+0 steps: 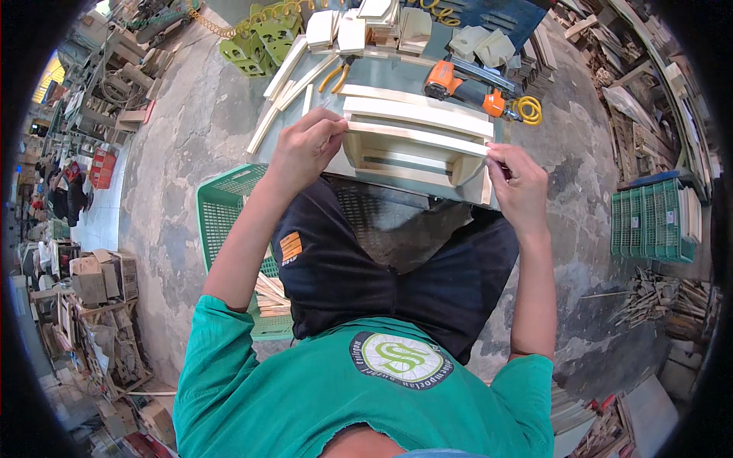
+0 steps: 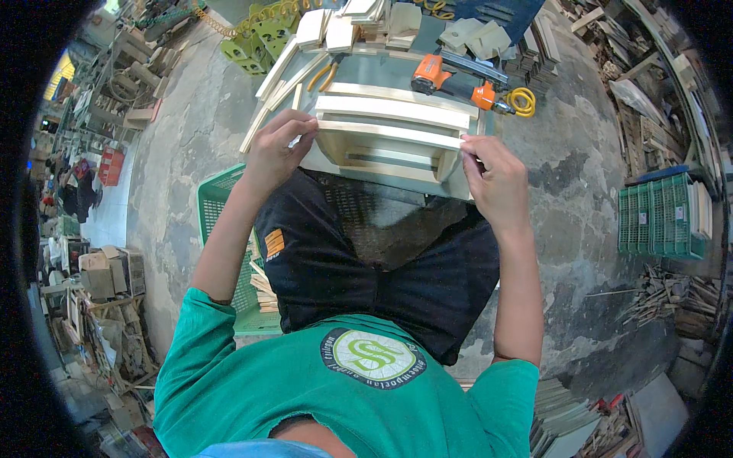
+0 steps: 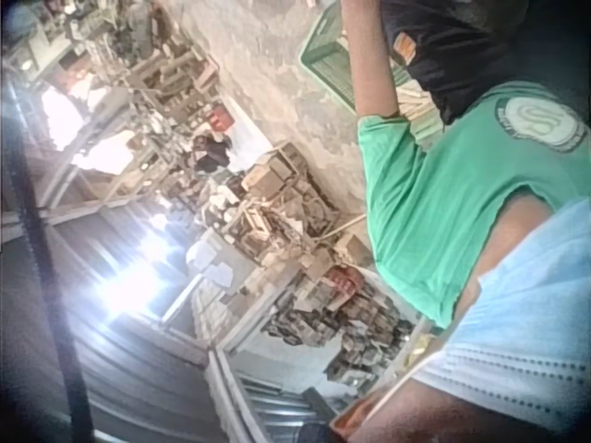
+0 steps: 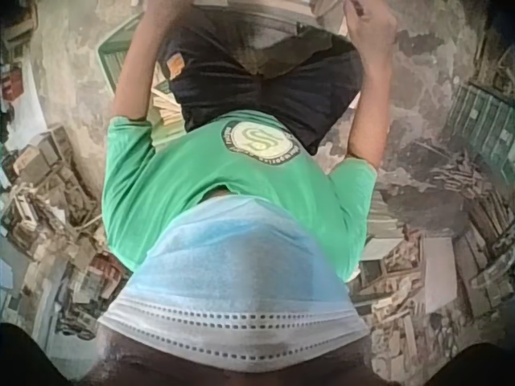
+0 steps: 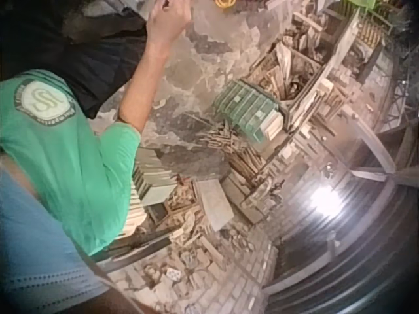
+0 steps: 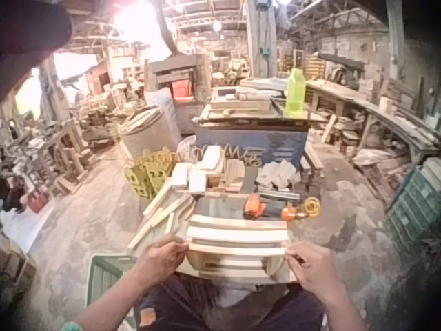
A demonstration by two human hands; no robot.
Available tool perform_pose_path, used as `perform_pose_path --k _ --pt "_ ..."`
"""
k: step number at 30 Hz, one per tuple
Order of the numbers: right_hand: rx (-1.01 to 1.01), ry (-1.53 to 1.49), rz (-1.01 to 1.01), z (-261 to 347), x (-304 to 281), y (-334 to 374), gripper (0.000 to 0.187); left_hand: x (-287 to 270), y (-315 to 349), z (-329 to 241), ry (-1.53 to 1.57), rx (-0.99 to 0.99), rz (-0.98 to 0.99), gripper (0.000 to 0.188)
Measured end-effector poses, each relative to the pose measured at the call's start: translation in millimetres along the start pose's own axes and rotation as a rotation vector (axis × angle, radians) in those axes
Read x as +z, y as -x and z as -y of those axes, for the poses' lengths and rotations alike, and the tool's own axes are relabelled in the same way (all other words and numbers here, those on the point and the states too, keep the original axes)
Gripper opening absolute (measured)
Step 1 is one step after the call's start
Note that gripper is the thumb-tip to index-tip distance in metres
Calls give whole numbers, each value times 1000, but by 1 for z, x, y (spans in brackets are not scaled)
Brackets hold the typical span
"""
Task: Apply glue and use a nail gun to assemble wooden boards into a box structure.
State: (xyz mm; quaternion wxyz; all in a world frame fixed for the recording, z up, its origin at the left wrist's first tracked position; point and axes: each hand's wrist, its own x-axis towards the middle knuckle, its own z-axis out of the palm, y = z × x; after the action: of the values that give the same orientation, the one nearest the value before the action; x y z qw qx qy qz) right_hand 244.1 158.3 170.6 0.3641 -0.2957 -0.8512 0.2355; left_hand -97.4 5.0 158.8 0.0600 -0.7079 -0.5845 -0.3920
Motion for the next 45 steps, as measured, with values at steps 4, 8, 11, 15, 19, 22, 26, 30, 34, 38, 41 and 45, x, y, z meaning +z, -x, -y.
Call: perform_pose_path --k 4,8,11,15,19,22,26,30,34,38,41,45 --pt "-8 4 12 -1 -4 1 15 0 -2 -3 19 -8 9 17" --pt "18 -66 -22 -5 1 8 20 -3 -1 -3 33 -78 79 19" --pt "216 -276 -153 3 12 21 30 -6 -4 -17 -86 -77 63 30" --pt "442 -555 -276 -6 29 46 37 10 -21 -45 -111 -60 -49 37" --pt "450 -736 -370 3 42 52 40 38 -61 -73 24 90 100 40" --pt "459 -767 -372 8 45 52 41 67 -86 -93 67 96 210 39" --pt "437 -795 -361 9 48 54 44 97 -100 -106 -6 150 301 36" --pt "426 -807 -363 6 48 56 43 109 -104 -110 -3 96 370 31" --pt "381 -742 -356 5 46 54 42 109 -105 -110 -20 74 387 29" --pt "391 -753 -358 5 45 53 42 109 -107 -111 -8 77 380 29" --pt "397 -745 -347 5 45 53 43 109 -107 -110 0 66 384 29" --pt "420 -791 -348 5 46 54 45 109 -108 -110 22 43 395 30"
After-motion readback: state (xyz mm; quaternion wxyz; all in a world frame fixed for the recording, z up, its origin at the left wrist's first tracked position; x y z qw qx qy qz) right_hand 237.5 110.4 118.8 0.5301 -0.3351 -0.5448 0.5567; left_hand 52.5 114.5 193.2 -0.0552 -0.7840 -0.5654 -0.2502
